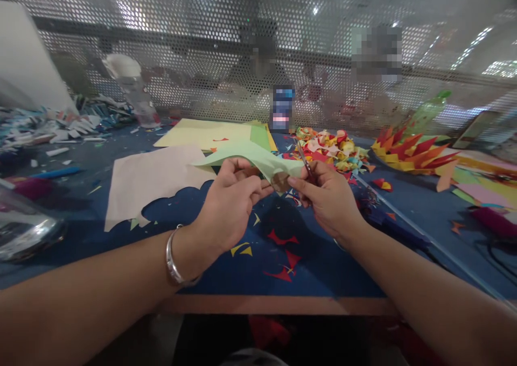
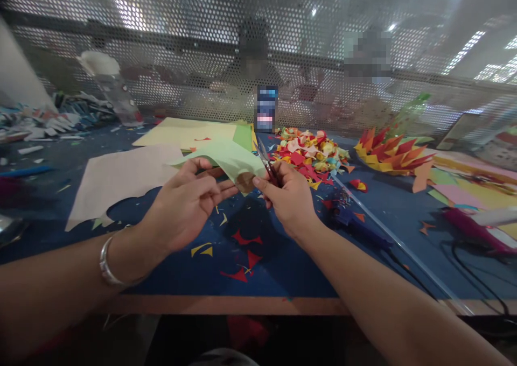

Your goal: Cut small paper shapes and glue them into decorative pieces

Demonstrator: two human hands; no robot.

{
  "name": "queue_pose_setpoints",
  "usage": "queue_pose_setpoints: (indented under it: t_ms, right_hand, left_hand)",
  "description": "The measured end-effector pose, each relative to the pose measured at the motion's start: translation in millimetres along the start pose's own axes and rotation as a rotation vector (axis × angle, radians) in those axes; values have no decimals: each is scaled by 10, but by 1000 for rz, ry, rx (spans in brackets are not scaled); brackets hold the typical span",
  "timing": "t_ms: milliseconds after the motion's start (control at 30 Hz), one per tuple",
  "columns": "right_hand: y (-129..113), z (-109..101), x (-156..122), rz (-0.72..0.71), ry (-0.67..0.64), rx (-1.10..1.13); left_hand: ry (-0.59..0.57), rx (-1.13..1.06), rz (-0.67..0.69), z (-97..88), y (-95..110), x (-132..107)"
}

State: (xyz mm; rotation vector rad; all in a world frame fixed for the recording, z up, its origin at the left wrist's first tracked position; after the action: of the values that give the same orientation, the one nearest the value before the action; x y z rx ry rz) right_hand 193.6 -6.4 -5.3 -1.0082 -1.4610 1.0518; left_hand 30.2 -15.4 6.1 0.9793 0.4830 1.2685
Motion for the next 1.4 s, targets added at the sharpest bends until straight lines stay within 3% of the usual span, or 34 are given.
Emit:
queue_pose_setpoints:
  t_ms: [200,400,467,667,900,1400]
  right_hand:
    - [-21,6,-8,0,-48,-5]
    - [-48,34,-33,-6,-117,-73]
    - [-45,34,-36,7,-119,-103]
    - [-46,-13,-45,17,-111,-126]
    - [-36,23,-94,105,-219,-82]
    - [-31,86,-111,312,-253,152]
  left_hand:
    - [108,-157,-146,-30,-112,-13]
    - [-106,-54,-312,-18,-195,94]
    - [-110,8,-329,-41,-205,117]
    - [-27,103,-308,-70,-141,142]
    - [94,20,-181,-121,-65,217]
    - [65,-99,-141,-92,-46,199]
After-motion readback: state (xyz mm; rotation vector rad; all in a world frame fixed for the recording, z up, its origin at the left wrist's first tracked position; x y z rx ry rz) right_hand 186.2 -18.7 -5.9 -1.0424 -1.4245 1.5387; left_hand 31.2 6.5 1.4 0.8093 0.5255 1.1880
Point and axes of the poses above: each hand's wrist, its own x-axis towards the middle knuckle, its own z-axis out of the palm, y = z × x, the point moved 2 cm from there along x, towards the middle knuckle, and after that the axes turned 10 degrees about -y, right-handed, at the moved point
